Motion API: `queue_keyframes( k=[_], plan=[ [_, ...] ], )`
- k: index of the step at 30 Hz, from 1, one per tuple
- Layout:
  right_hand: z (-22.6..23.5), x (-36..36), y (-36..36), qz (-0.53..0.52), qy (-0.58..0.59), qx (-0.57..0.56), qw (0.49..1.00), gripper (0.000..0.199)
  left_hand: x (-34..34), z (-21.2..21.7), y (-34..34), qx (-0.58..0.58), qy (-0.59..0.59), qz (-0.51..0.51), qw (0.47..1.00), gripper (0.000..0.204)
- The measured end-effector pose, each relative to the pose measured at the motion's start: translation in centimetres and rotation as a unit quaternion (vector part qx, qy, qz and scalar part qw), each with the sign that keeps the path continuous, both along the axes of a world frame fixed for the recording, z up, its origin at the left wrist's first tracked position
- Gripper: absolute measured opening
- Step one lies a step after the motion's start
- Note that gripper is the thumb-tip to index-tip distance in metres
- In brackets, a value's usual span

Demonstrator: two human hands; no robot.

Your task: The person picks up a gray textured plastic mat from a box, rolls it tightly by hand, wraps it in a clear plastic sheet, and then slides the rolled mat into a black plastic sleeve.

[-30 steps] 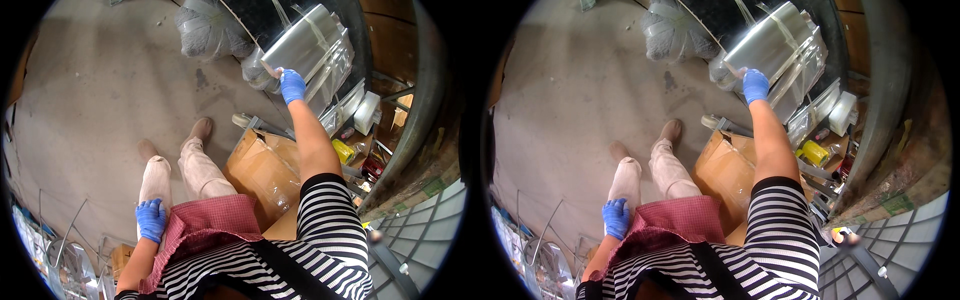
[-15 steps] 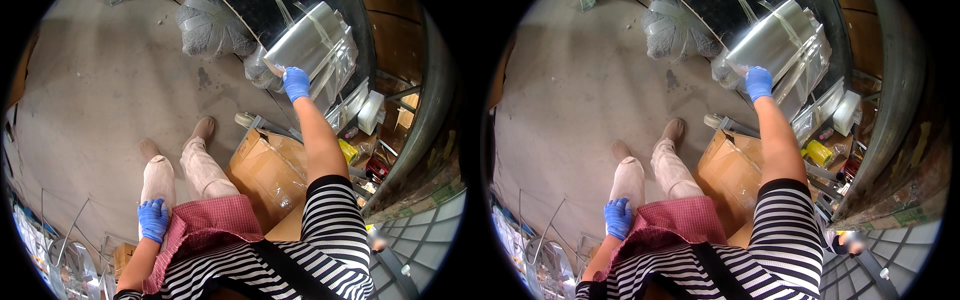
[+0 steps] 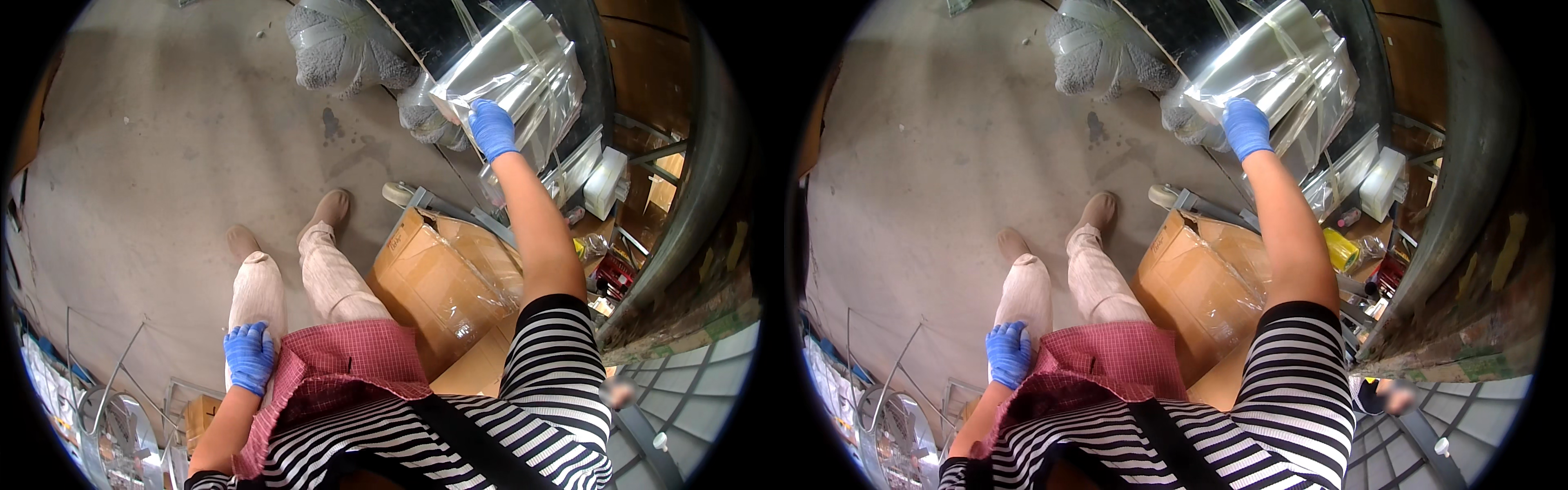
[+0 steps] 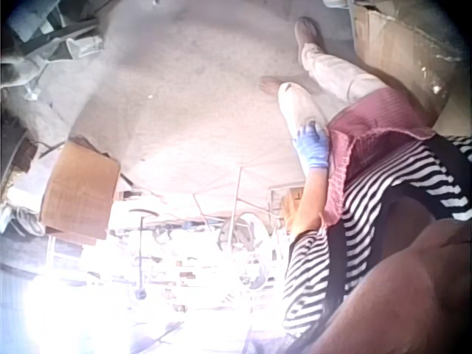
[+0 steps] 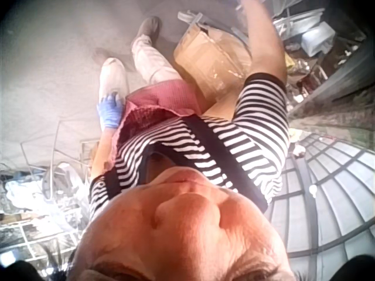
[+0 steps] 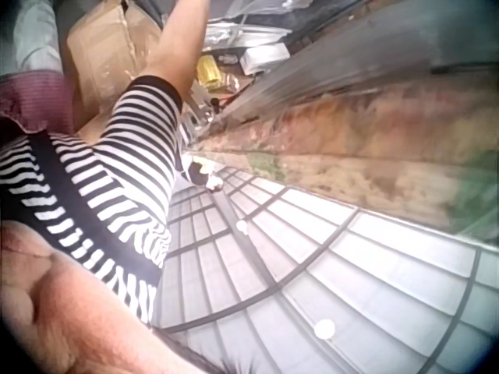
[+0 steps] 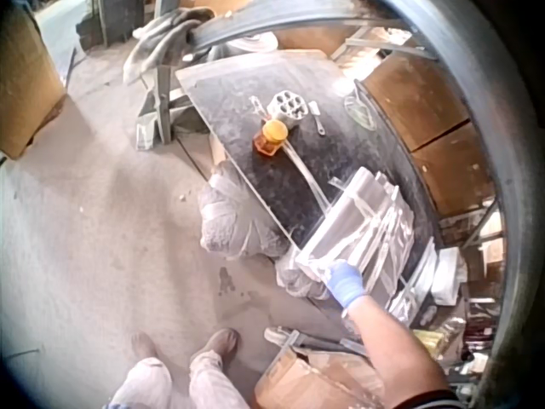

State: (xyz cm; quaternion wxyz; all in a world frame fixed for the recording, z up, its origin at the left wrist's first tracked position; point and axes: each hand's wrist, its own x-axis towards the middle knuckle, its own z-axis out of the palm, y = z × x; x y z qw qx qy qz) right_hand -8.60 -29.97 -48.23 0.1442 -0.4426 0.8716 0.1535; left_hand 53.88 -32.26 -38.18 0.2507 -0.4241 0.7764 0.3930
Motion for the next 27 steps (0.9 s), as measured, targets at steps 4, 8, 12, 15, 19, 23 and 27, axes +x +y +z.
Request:
queue_keyframes(
  k=[4,8,12,15,19,23,27],
  plan=[
    [0.2,0.7,-0.3,-0.046,0.014,-0.057,0.997,0.022,0.2,-0.4,0.1,0.001,-0.009,0.004,1.000,0.026],
    [0.3,-0.7,-0.1,-0.076,-0.090,-0.048,0.992,0.021,0.0,-0.4,-0.1,0.004,-0.007,0.004,1.000,0.025],
    [-0.3,-2.6,1.0,-0.077,-0.156,-0.054,0.983,0.019,-0.3,-0.3,-0.5,0.003,-0.004,-0.006,1.000,0.025],
    [0.6,-1.4,-1.0,-0.034,-0.105,0.005,0.994,0.017,-0.5,-1.6,-0.4,0.014,0.037,0.033,0.999,0.022],
    [0.0,-1.4,0.0,-0.037,-0.069,-0.009,0.997,0.020,-5.7,-7.1,-2.4,0.038,0.220,0.071,0.972,0.020],
    [-0.4,-2.3,0.5,-0.179,-0.222,-0.084,0.955,0.020,-20.5,-10.8,-7.1,-0.033,0.423,-0.037,0.905,0.030],
    [0.4,-3.3,-0.5,-0.155,-0.246,-0.093,0.952,0.019,-33.5,-13.2,-7.8,-0.063,0.477,-0.135,0.866,0.043]
  ],
)
